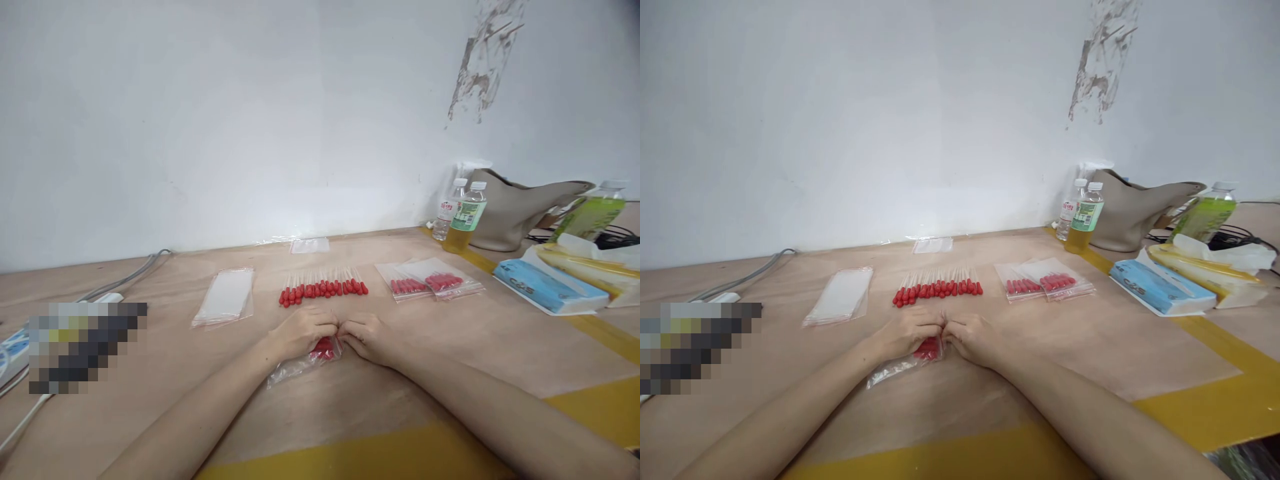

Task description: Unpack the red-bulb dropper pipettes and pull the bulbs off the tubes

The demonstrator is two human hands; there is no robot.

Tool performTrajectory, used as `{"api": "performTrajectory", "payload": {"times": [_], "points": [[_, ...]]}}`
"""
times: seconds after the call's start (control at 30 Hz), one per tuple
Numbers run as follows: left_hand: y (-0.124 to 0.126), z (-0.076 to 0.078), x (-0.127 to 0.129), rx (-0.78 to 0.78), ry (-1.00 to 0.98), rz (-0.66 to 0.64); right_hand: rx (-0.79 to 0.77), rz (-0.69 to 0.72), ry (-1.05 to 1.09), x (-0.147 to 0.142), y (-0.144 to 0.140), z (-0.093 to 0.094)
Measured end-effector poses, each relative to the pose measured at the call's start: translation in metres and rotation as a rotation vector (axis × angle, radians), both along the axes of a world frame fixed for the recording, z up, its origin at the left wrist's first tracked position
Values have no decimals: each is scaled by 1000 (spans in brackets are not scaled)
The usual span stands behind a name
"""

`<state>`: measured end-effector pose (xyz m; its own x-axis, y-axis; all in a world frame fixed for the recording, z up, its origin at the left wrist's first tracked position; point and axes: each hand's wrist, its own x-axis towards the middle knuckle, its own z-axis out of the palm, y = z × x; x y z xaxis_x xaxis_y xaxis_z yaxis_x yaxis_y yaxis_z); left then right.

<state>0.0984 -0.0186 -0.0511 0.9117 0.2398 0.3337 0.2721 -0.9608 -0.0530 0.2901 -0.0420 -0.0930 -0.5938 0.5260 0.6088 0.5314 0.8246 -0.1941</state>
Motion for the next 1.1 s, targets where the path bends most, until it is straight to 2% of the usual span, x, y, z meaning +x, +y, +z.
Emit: {"api": "performTrajectory", "payload": {"times": [0.07, 0.17, 0.27, 0.4, 0.5, 0.63, 0.73, 0.83, 0.97, 1.1], "points": [[0, 1, 1, 26, 14, -28, 61, 17, -41, 1, 1, 3], [2, 2, 2, 18, 22, -75, 140, 122, -110, 1, 3, 11], [3, 5, 0, 14, 39, -78, 167, 203, -186, 1, 5, 18], [4, 18, -8, 107, 64, -43, 154, 215, -265, 5, 5, 27], [5, 30, -15, 242, 64, -56, 2, 193, -223, 8, 0, 31], [4, 34, -17, 319, 112, -49, -353, 79, 15, 6, -4, 30], [0, 26, -14, 186, 94, 11, -614, 64, 247, -2, 1, 21], [-10, 18, -19, -87, -34, 190, -746, 79, 351, -10, 6, 13], [-26, 6, -42, -396, -134, 347, -763, -1, 314, -17, 9, 8], [-32, -8, -57, -515, -202, 437, -730, -110, 295, -22, 12, 3]]}}
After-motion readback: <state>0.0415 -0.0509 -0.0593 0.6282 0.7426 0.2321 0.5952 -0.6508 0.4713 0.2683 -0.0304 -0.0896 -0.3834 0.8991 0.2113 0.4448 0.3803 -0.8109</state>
